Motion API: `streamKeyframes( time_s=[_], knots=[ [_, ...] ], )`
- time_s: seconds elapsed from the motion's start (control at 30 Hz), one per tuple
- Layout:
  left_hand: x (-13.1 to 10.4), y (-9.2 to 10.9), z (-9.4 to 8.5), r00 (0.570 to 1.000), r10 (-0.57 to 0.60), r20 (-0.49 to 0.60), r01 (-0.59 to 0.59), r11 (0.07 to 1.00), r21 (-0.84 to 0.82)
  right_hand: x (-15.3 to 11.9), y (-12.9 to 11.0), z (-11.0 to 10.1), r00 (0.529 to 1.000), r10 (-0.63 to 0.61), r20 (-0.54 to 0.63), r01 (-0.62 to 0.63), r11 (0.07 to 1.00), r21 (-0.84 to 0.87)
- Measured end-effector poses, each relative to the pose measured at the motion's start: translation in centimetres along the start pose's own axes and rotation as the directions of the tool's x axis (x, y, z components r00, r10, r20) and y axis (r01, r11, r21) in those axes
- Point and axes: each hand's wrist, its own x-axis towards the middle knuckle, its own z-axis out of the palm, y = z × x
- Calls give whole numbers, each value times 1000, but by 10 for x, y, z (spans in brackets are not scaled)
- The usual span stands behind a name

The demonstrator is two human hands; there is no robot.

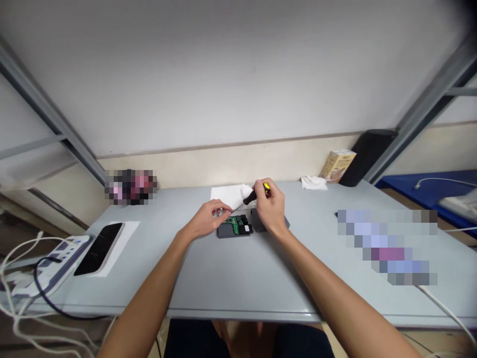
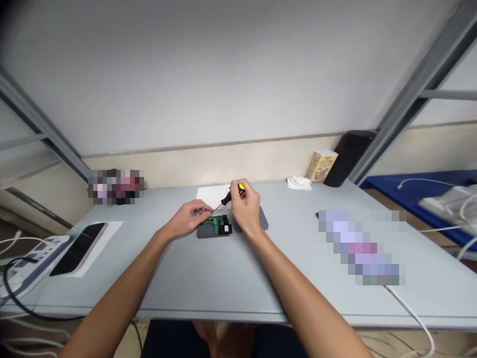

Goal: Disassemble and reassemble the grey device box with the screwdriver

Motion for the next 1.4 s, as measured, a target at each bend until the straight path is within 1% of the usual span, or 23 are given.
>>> streamKeyframes(
  time_s=[0.13,0.3,0.47,0.57,0.63,0.73,0.8,0.87,0.97,1.07,1.17,1.27,1.4],
  knots=[
    [2,-3,3,1000,-25,-5,25,1000,-17,1,4,1,1000,24,8,-24,1000,-10],
    [3,-9,3,996,-87,-32,86,996,-40,4,6,-1,999,22,-28,-22,1000,10],
    [3,-13,4,988,-150,-42,146,986,-76,8,5,-8,993,-56,-100,54,998,-16],
    [3,-16,6,987,-145,-62,142,988,-56,10,4,-12,986,-117,-115,108,991,-80],
    [3,-17,8,985,-128,-112,129,992,-1,10,3,-13,984,-155,-87,144,982,-125],
    [3,-16,10,973,-89,-211,118,984,132,7,1,-12,974,-225,-7,220,956,-194],
    [3,-16,10,966,-62,-252,115,973,200,5,0,-11,964,-262,44,265,938,-225],
    [3,-17,11,959,-55,-278,119,968,219,4,0,-11,958,-276,70,285,929,-236],
    [5,-20,12,947,-79,-310,143,972,187,3,-1,-10,955,-278,100,294,925,-239],
    [16,-22,13,960,-90,-266,142,973,181,3,-2,-10,950,-282,136,309,918,-251],
    [34,-24,13,980,-81,-179,118,972,205,3,-3,-9,945,-291,149,322,908,-267],
    [52,-28,13,992,-74,-98,94,970,225,3,-4,-10,943,-302,140,330,903,-274],
    [68,-32,14,989,-139,-53,148,955,258,4,-4,-10,943,-305,135,332,902,-276]
  ],
)
